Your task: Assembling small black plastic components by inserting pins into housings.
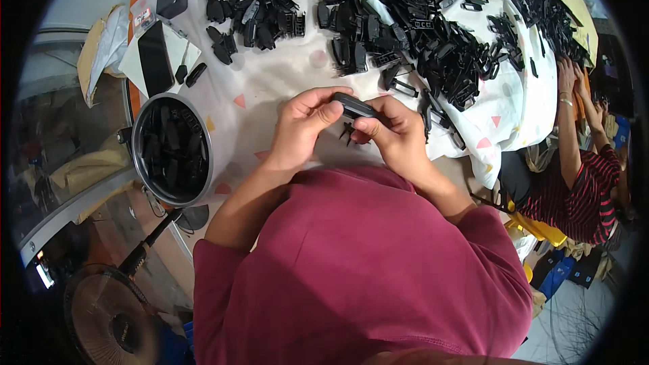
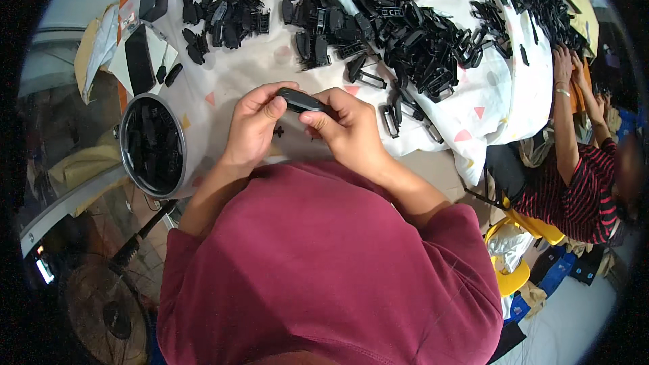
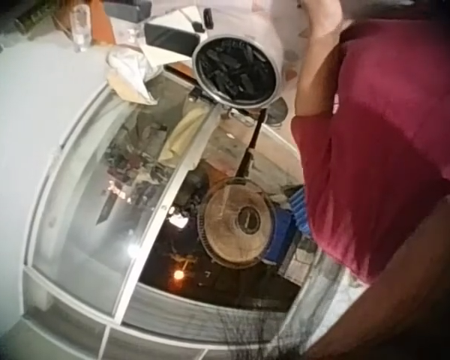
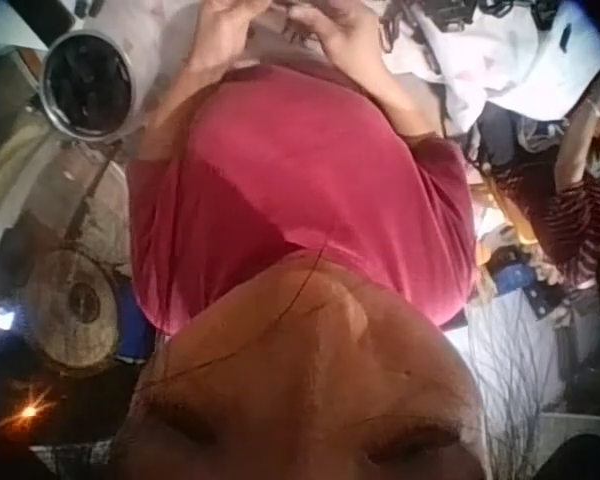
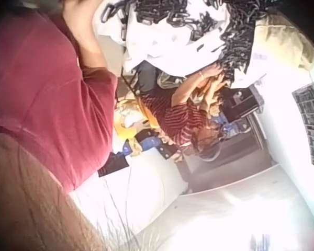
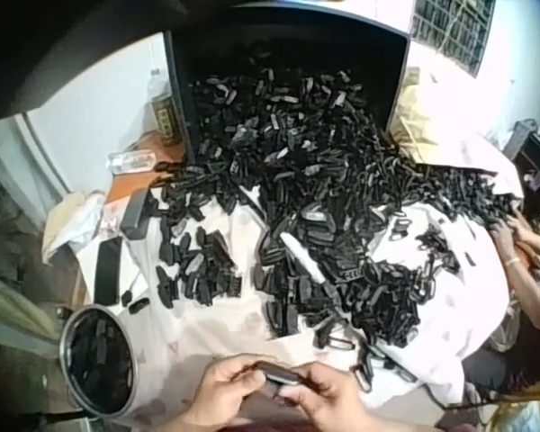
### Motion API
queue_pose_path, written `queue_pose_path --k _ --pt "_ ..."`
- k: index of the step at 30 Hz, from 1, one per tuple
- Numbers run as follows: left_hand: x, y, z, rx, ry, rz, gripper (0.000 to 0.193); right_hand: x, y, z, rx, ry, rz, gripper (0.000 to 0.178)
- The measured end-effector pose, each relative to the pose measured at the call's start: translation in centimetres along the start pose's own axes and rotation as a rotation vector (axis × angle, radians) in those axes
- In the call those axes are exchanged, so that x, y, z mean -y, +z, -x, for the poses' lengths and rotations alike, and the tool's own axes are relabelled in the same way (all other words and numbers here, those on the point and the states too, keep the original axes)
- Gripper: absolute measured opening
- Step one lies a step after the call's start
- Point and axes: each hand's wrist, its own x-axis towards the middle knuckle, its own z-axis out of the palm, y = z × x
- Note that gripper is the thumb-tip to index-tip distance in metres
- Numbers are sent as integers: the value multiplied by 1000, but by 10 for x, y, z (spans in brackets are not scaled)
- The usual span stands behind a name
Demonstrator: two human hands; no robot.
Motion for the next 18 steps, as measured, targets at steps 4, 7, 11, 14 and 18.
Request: queue_pose_path --k 4,7,11,14,18 --pt "11 -5 -20 -221 48 -412 13 -14 -31 -10 -32 -162 732 24" --pt "20 -7 -59 -392 543 -1140 16 -33 -45 -22 -265 -371 1223 22" --pt "5 22 -83 -332 350 -1546 20 -36 -49 -24 -241 -345 1381 21" --pt "0 23 -85 -220 228 -1587 21 -21 -46 -19 -252 -308 947 17" --pt "1 9 -69 -160 263 -951 17 13 -43 -23 -156 -34 -284 38"
